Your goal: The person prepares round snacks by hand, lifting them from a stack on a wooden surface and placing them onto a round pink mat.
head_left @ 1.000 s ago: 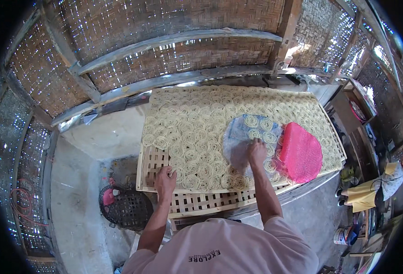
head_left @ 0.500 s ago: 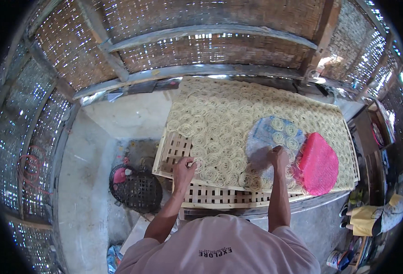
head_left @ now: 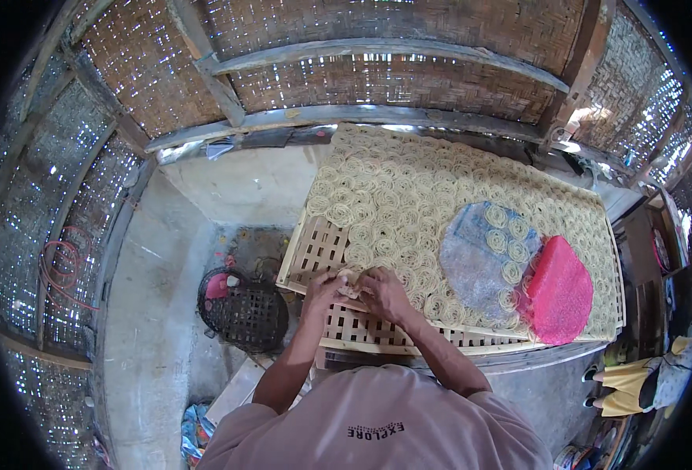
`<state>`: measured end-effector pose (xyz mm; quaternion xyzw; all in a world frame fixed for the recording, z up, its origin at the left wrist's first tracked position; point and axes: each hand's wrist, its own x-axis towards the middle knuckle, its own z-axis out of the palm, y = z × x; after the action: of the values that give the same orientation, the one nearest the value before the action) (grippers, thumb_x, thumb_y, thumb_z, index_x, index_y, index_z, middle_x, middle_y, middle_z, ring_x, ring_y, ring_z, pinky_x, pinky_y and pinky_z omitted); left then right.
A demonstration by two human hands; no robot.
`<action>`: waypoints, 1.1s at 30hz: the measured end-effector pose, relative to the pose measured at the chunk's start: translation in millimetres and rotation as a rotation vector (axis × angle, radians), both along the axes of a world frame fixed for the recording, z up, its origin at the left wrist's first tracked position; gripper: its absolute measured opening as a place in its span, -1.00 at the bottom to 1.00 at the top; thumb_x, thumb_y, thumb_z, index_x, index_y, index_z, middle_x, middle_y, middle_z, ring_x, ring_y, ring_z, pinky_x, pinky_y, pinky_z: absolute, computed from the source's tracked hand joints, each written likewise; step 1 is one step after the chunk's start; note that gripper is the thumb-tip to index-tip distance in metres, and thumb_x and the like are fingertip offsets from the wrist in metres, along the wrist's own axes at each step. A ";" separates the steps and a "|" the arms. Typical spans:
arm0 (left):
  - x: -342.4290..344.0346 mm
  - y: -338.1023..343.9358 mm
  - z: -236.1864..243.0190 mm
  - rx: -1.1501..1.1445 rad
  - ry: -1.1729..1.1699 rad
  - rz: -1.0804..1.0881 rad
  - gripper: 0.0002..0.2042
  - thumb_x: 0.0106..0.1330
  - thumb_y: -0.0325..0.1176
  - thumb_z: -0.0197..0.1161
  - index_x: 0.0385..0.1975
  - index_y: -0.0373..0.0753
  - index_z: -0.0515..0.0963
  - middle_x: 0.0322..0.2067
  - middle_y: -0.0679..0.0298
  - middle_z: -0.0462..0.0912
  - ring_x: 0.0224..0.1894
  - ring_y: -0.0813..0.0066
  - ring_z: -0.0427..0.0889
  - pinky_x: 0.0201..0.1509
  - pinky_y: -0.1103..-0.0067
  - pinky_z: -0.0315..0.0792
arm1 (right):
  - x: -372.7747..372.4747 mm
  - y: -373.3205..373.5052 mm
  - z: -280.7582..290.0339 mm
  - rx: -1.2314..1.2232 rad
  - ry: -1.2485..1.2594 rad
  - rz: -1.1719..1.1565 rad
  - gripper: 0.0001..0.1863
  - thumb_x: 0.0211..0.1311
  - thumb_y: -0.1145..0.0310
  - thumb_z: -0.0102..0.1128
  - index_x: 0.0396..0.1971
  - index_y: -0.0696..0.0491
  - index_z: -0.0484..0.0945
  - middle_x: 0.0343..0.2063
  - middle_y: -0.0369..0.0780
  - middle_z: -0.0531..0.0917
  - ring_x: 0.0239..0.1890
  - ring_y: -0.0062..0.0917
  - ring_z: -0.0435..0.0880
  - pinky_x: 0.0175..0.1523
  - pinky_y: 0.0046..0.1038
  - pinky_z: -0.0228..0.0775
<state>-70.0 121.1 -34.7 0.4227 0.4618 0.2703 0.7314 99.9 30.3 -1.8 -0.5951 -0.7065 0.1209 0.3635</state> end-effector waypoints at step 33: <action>0.6 -9.6 4.0 0.741 0.696 -0.007 -0.79 0.07 -0.30 0.33 -0.33 -0.21 0.60 -0.47 0.22 0.67 -0.41 0.37 0.67 -0.30 0.49 0.49 | 239.0 -156.5 -45.6 -0.464 -0.571 -1.436 -0.69 0.05 0.23 0.14 -0.21 0.02 0.61 -0.17 -0.17 0.56 -0.10 -0.26 0.47 -0.02 -0.18 0.27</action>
<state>-69.5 111.5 -30.8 0.7206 0.5496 0.2566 0.3360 338.9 -126.2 -47.4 -0.9721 -0.1741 -0.1554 0.0252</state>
